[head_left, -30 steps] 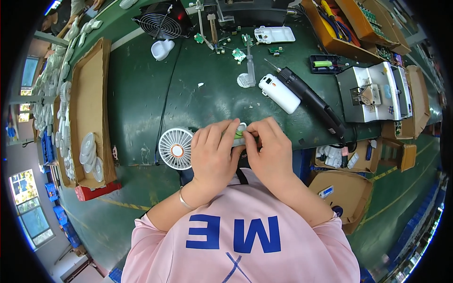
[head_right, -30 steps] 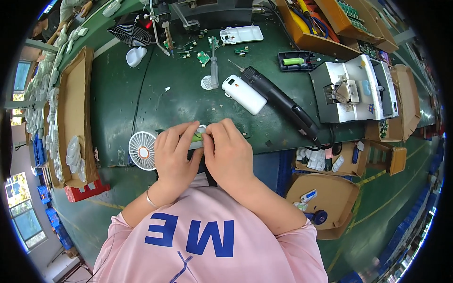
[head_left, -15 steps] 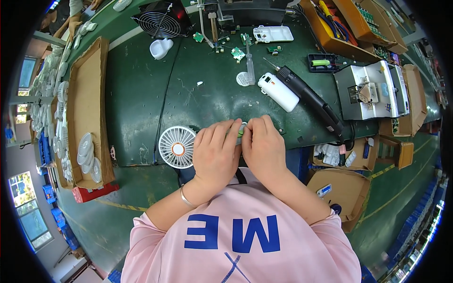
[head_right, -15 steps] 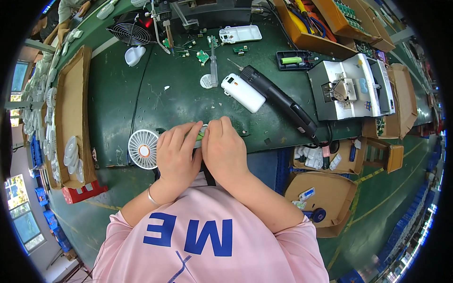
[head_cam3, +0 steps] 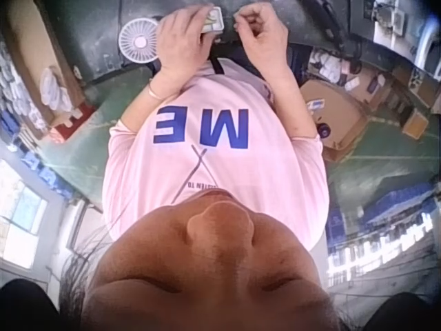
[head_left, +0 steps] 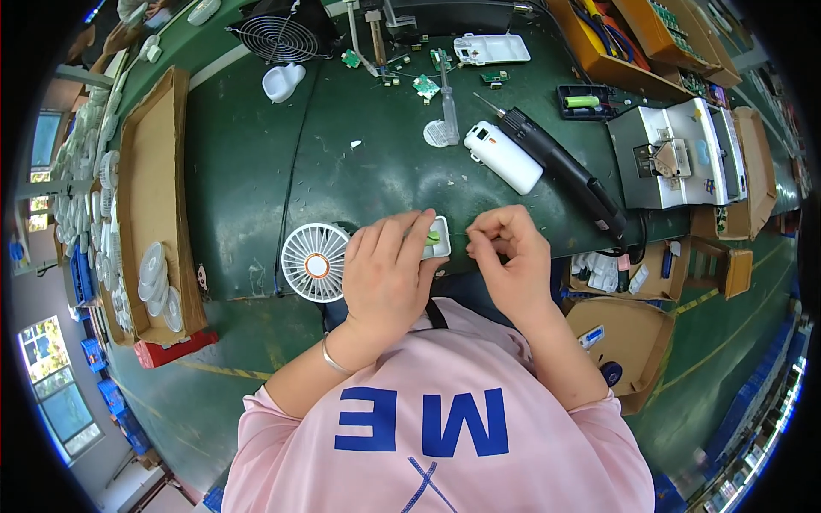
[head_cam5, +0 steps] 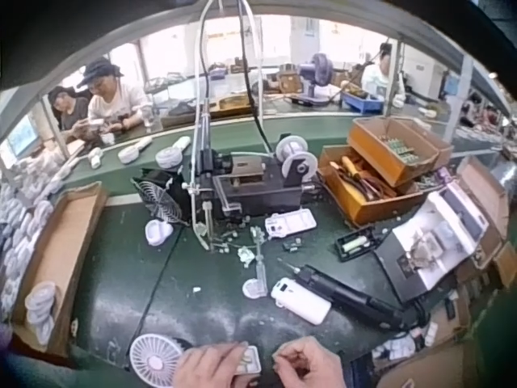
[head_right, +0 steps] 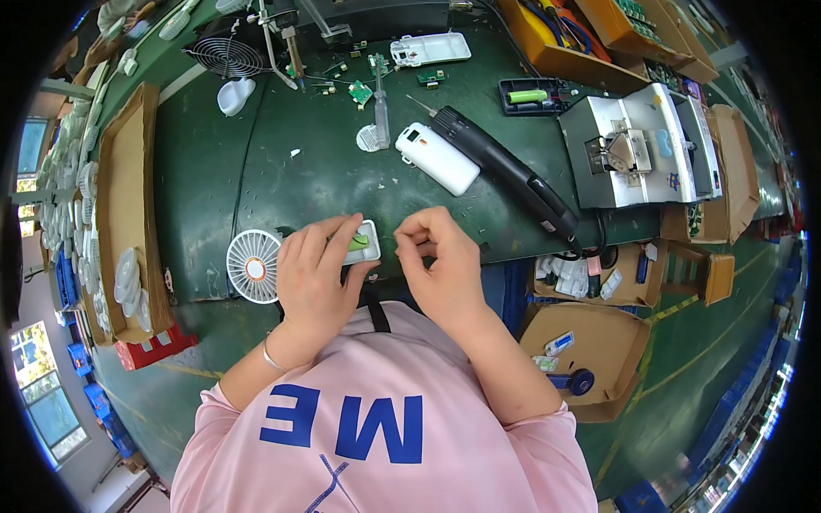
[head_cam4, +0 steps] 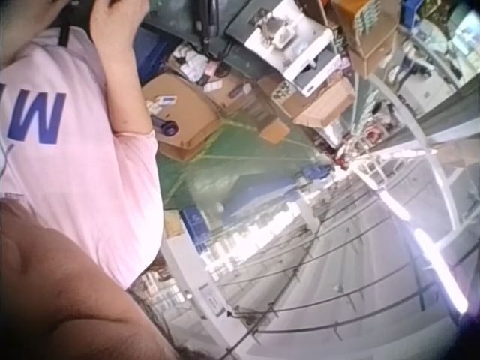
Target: The person assembles portable electric fans by inserting batteries and internal components into casings, securing them with an electric screwdriver, and placing the fans into a tray. The person then separates small circuit boards from a panel and connects wiring to the fan heads by hand.
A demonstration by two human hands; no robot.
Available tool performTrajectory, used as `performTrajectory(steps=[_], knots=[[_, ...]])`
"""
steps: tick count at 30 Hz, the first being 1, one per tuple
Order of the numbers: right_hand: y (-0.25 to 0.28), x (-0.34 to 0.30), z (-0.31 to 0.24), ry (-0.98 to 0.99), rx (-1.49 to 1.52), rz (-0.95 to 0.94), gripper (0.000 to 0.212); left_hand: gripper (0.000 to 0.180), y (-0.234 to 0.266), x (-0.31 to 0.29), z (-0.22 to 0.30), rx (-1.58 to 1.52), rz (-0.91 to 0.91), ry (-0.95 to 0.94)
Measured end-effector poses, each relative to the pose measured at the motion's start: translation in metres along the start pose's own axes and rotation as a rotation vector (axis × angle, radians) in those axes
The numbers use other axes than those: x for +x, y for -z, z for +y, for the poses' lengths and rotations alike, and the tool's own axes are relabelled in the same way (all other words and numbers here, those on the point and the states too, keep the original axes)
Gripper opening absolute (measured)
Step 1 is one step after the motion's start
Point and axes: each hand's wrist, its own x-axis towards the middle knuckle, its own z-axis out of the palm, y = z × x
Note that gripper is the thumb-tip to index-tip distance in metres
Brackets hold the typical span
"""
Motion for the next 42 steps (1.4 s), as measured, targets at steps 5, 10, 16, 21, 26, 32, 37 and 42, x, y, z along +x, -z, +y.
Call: performTrajectory(steps=[5,10,16,21,26,32,37,42], knots=[[-0.004,0.003,-0.003,0.153,-0.14,0.064,0.009,0.051,-0.002,0.0,0.0,-0.006,0.024,0.007],[-0.009,0.002,-0.009,0.184,-0.305,-0.036,0.008,0.05,-0.003,0.0,0.001,0.004,0.03,0.007],[-0.009,0.002,-0.012,0.174,-0.426,-0.14,0.003,0.05,-0.003,0.0,0.001,0.0,0.045,0.004],[0.037,0.007,-0.044,-0.045,0.11,-1.05,0.001,0.051,0.004,0.002,-0.004,-0.071,0.047,0.003],[0.064,0.001,-0.041,0.066,-0.208,-0.913,0.008,0.057,0.018,0.001,-0.006,-0.308,0.063,0.045],[0.043,-0.003,-0.045,-0.362,0.001,-0.437,0.011,0.058,0.034,0.001,0.001,-0.454,0.053,0.054],[0.019,-0.007,-0.053,-0.354,0.288,-0.372,0.013,0.058,0.036,-0.001,0.003,-0.502,0.037,-0.019],[0.013,-0.008,-0.055,-0.297,0.311,-0.311,0.013,0.058,0.036,-0.004,0.004,-0.509,0.031,-0.026]])
